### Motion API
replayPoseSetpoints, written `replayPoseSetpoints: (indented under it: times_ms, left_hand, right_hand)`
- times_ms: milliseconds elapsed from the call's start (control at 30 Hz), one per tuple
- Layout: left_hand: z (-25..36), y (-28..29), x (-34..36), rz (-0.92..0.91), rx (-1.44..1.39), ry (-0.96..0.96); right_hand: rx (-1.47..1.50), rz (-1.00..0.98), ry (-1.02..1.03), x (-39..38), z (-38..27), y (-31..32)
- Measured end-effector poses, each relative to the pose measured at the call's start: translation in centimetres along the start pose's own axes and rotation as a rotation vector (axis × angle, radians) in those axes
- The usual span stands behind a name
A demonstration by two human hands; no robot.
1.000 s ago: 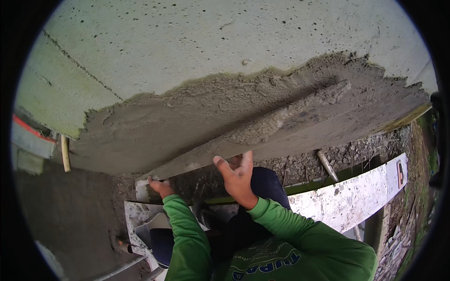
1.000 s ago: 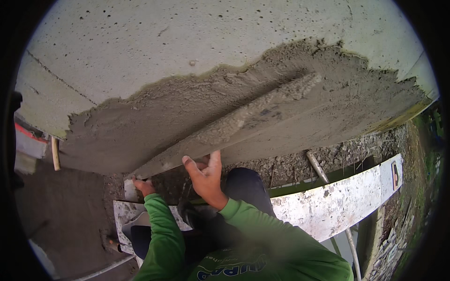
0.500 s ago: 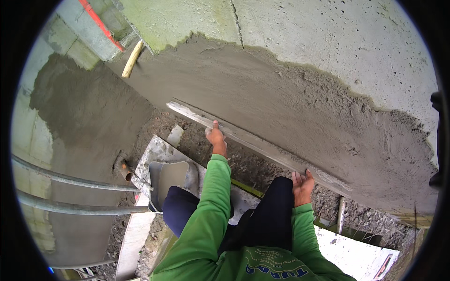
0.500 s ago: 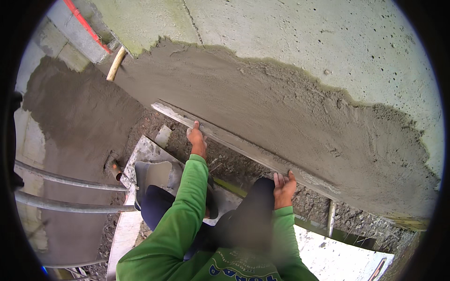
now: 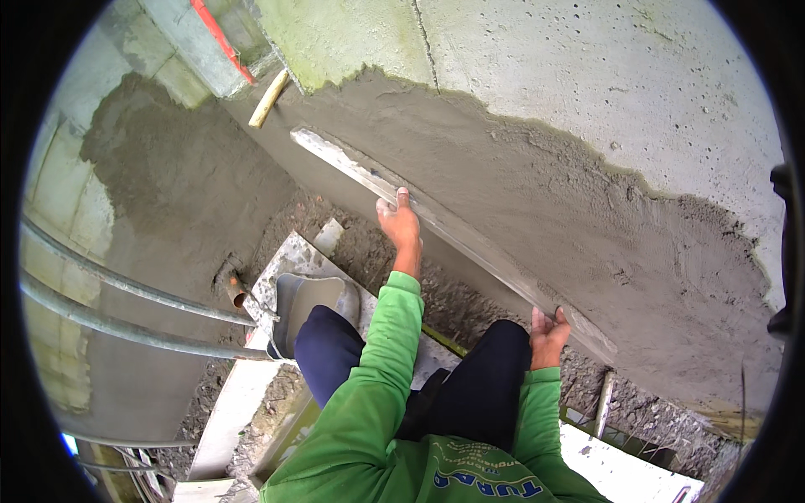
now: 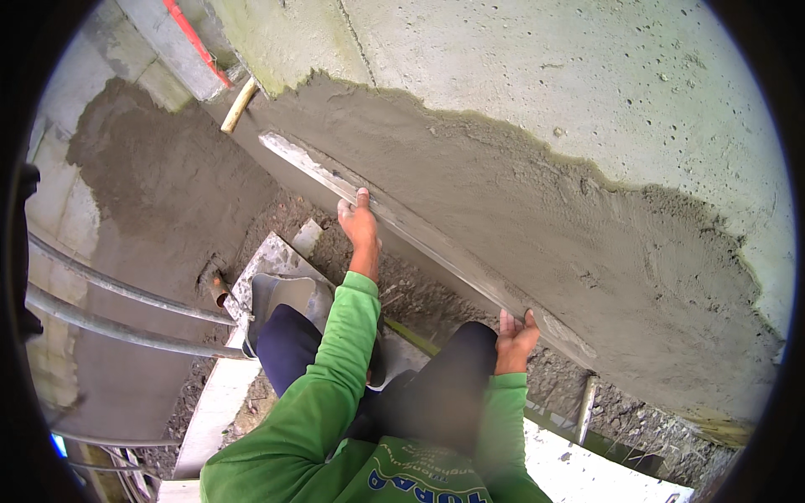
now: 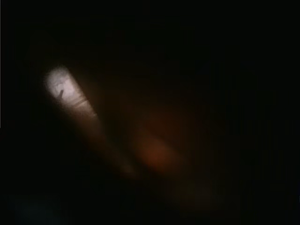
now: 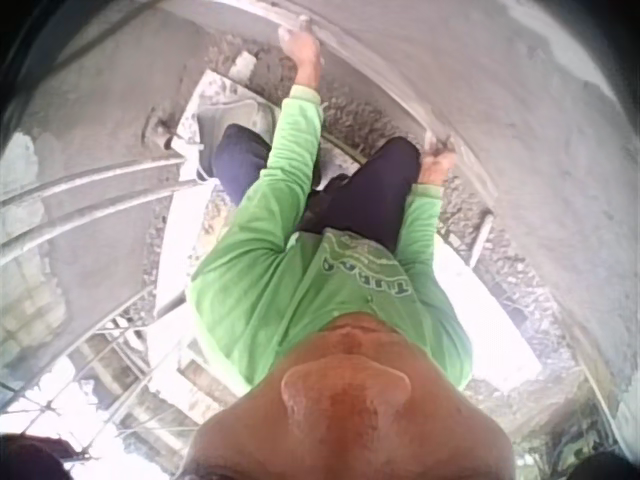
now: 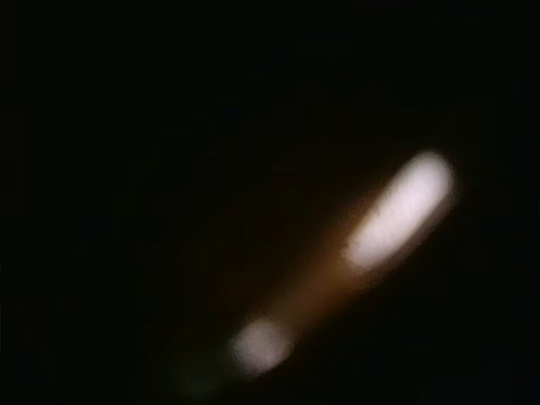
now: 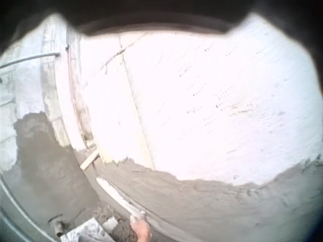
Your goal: The person applies and smooths wet cement onto a vertical wall using a trowel and a long straightedge. They repeatedly scoop cement from a bucket, spread it on the wall, and level the surface with the straightedge.
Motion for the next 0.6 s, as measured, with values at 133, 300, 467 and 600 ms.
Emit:
replayPoseSetpoints:
  times_ms: [133, 300, 467, 600]
  left_hand:
    - [2.1, -1.8, -4.3, -0.035, 0.02, -0.064]
    - [5.2, -4.6, -11.1, -0.122, 0.037, -0.094]
    - [7.0, -6.8, -18.5, -0.178, 0.035, -0.096]
    - [5.9, -8.4, -24.4, -0.36, 0.066, 0.01]
  right_hand:
    - [0.014, -0.029, 0.021, 0.2, -3.2, 2.1]
    - [0.047, -0.064, 0.052, 1.8, -8.0, 5.7]
    - [0.082, 0.025, 0.1, 3.7, -12.5, 10.3]
    - [0.166, 0.258, 0.117, 4.8, -15.4, 14.7]
Point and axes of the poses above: each hand's wrist, its own x-axis towards the middle knuckle, its own y-axis out of the back of the hand, z = x × y, the point moved 9 cm from there along x, towards the middle knuckle, and after that the axes turned 5 degrees about -x, right-handed, at the moved point
